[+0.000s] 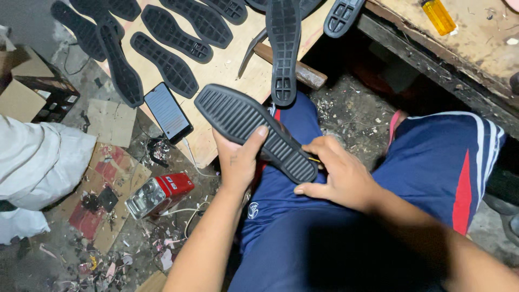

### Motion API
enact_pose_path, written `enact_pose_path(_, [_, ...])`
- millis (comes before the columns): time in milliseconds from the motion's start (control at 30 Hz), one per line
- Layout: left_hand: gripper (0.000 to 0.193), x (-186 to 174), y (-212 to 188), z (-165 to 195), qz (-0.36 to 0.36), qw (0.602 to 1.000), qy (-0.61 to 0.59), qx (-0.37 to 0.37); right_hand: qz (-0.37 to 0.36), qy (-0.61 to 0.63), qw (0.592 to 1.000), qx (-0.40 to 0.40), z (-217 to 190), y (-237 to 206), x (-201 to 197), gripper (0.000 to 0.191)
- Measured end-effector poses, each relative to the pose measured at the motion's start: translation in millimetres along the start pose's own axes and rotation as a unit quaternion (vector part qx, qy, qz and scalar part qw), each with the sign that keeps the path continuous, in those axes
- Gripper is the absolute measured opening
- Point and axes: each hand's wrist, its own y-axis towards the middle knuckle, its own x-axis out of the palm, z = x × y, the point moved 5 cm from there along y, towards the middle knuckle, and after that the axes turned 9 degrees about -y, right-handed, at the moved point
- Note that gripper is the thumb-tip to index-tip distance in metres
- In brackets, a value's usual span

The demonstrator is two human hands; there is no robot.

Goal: The person sits at a workbench and trims excess material from the edges of shoe soles, holding each sole on their lap and working around the edge with a small handheld trimming tool. They place finished soles on the bench among a pile of soles and pick up the next one to repeat the process.

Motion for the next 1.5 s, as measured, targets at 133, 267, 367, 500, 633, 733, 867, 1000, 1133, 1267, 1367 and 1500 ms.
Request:
enact_pose_path(133, [0.051,-4,-16,11,-0.041,0.999,0.012,-0.006,0.083,0.045,0.996,-0.012,-9,-4,-24,0.028])
enact_pose_path(267, [0.038,-2,-22,18,-0.076,0.996,0.021,-0.032,0.142,-0.05,0.985,-0.086,-34,-4,-48,0.025])
enact_pose_path(367, [0.033,3,-26,21,-0.101,0.994,0.0,-0.047,0.155,-0.05,0.976,-0.145,-54,4,-55,0.025])
enact_pose_path(500, [0.034,4,-27,22,-0.109,0.993,0.02,-0.052,0.161,-0.039,0.964,-0.206,-74,16,-55,0.026])
enact_pose_path(633, [0.032,1,-27,20,-0.109,0.992,0.025,-0.056,0.154,-0.03,0.964,-0.216,-81,22,-52,0.026])
enact_pose_path(733, [0.034,-2,-26,19,-0.104,0.993,0.016,-0.058,0.15,-0.031,0.965,-0.212,-81,24,-50,0.026])
enact_pose_path(867, [0.034,-4,-25,18,-0.103,0.993,0.015,-0.059,0.143,-0.04,0.966,-0.212,-79,26,-46,0.026])
enact_pose_path(1000, [0.034,-6,-24,17,-0.105,0.993,0.02,-0.056,0.131,-0.051,0.966,-0.215,-78,27,-45,0.025])
enact_pose_path(1133, [0.035,-8,-23,15,-0.097,0.994,0.008,-0.056,0.121,-0.061,0.968,-0.213,-77,26,-45,0.023])
enact_pose_path(1267, [0.037,-11,-22,12,-0.084,0.995,0.009,-0.054,0.101,-0.065,0.972,-0.203,-77,23,-45,0.021])
enact_pose_path(1367, [0.037,-13,-21,10,-0.078,0.995,0.01,-0.058,0.089,-0.068,0.974,-0.198,-76,21,-44,0.02])
enact_pose_path(1500, [0.036,-15,-20,9,-0.083,0.995,0.007,-0.054,0.083,-0.073,0.976,-0.19,-72,18,-41,0.017])
